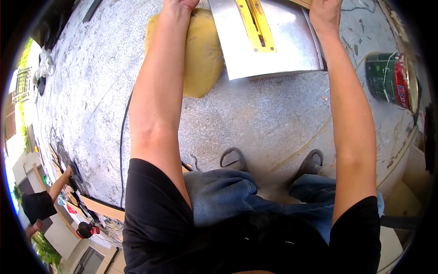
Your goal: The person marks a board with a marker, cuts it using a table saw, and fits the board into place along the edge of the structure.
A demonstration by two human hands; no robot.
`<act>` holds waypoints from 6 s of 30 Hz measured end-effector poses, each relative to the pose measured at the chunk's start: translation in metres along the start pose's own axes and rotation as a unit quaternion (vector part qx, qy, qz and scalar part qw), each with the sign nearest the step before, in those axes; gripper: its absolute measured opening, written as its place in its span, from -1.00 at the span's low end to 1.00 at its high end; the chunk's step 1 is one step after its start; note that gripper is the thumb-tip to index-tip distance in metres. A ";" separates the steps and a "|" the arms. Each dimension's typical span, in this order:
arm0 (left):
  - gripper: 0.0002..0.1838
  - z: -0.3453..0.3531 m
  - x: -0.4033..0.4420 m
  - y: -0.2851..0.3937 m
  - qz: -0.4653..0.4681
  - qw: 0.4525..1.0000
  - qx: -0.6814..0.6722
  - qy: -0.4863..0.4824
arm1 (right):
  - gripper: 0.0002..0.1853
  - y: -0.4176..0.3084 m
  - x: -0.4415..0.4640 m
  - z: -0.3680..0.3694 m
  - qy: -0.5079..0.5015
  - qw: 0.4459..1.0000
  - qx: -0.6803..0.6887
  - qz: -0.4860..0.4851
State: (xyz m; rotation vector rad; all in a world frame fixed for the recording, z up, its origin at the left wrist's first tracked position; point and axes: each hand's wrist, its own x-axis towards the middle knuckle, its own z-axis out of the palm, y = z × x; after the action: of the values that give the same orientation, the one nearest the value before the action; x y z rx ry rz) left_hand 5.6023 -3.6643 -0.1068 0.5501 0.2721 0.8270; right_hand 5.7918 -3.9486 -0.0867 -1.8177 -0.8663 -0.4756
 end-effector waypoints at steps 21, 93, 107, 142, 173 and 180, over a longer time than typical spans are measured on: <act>-0.53 0.002 -0.005 0.000 0.002 1.000 -0.008 0.020 | -0.37 0.005 0.001 0.001 0.010 0.999 -0.031 0.002; -0.51 0.009 -0.037 -0.004 0.019 0.999 -0.012 0.041 | -0.42 0.002 -0.006 -0.012 -0.019 0.999 0.021 -0.021; -0.51 0.009 -0.040 -0.005 0.030 0.999 -0.012 0.038 | -0.40 0.003 -0.007 -0.012 -0.021 0.999 0.025 -0.008; -0.51 0.003 -0.042 -0.005 0.034 0.999 -0.004 0.033 | -0.39 0.000 -0.010 -0.016 -0.025 0.999 0.022 0.005; -0.51 0.007 -0.048 -0.005 0.042 0.999 0.004 0.031 | -0.42 0.002 -0.010 -0.017 -0.022 0.999 0.030 -0.011; -0.51 0.006 -0.048 -0.005 0.040 0.999 0.000 0.033 | -0.40 0.002 -0.010 -0.019 -0.021 0.999 0.013 -0.027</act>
State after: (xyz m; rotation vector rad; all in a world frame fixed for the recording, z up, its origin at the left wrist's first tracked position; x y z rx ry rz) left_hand 5.5763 -3.7053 -0.1035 0.5364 0.3128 0.9240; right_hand 5.7878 -3.9694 -0.0872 -1.7892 -0.9479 -0.4593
